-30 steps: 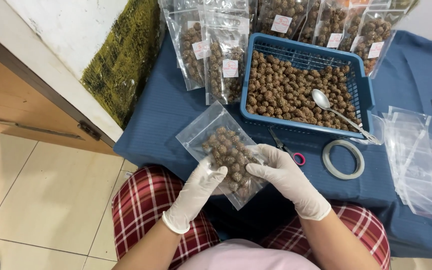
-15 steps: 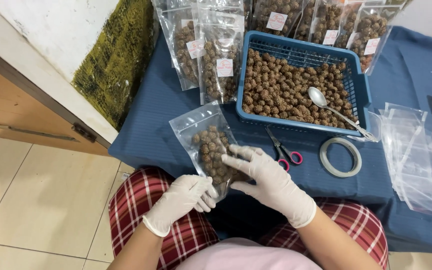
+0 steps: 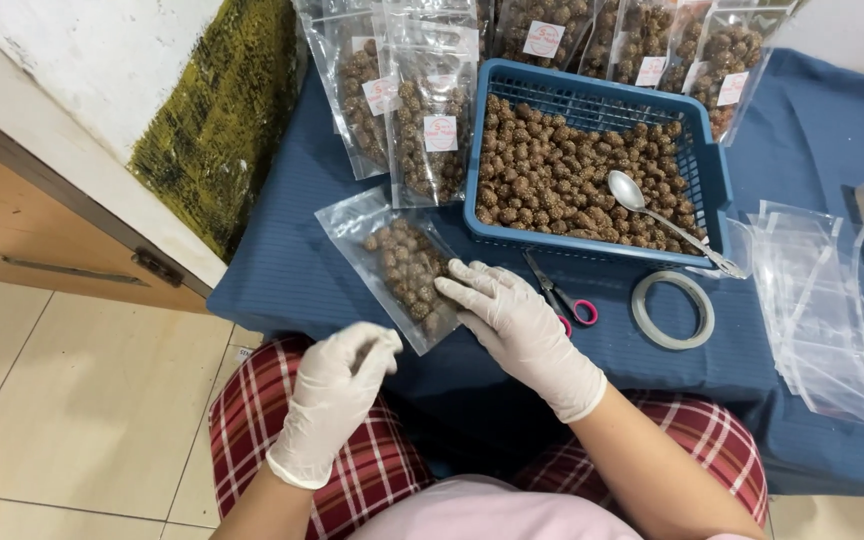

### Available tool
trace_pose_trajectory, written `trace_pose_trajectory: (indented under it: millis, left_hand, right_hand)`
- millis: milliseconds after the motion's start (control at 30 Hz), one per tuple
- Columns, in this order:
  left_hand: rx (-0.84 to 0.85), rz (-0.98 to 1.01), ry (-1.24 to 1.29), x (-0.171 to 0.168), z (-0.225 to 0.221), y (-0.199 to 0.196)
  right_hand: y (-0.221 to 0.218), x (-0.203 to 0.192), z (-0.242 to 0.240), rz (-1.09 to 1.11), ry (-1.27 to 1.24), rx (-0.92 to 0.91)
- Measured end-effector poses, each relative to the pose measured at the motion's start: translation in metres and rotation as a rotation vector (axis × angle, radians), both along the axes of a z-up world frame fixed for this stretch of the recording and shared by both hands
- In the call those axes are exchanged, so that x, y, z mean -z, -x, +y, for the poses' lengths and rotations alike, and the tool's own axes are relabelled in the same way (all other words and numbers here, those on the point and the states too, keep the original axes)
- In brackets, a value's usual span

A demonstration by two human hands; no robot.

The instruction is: The person scoops small brown food items from a blue basket into clear plastic bags, seals them, and applies a label with tape. The person then places the finished bag with other completed packages.

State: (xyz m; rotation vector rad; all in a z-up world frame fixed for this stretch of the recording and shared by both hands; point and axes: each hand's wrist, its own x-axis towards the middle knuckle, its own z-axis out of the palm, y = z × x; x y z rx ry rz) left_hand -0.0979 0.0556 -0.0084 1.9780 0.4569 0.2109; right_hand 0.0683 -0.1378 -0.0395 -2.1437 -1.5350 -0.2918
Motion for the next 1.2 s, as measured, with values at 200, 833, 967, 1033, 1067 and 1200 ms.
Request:
trace_pose_trajectory:
  millis: [200,833,967,1033,1067,1200]
  left_hand:
    - [0.167,-0.224,-0.796,0.035,-0.005,-0.031]
    - [0.129,-0.178,-1.118,0.045,-0.030,-0.075]
    - [0.113,-0.122,-1.159,0.060,-0.029,-0.075]
    - [0.125,-0.113,-1.140,0.059,-0.026,-0.073]
    - [0.130,-0.114,-1.154,0.058,-0.026,-0.071]
    - [0.131,-0.114,-1.162,0.058,-0.025,-0.067]
  right_hand:
    - [0.007,-0.023,-0.008,0.086,-0.105,-0.020]
    - [-0.172,-0.050,-0.228,0.308,0.380,0.996]
    - [-0.191,-0.033,-0.223,0.270,0.703,1.106]
    - [-0.195,-0.027,-0.224,0.217,0.756,1.068]
    - [-0.194,-0.028,-0.223,0.233,0.765,1.095]
    - [-0.191,-0.026,-0.227,0.172,0.782,1.093]
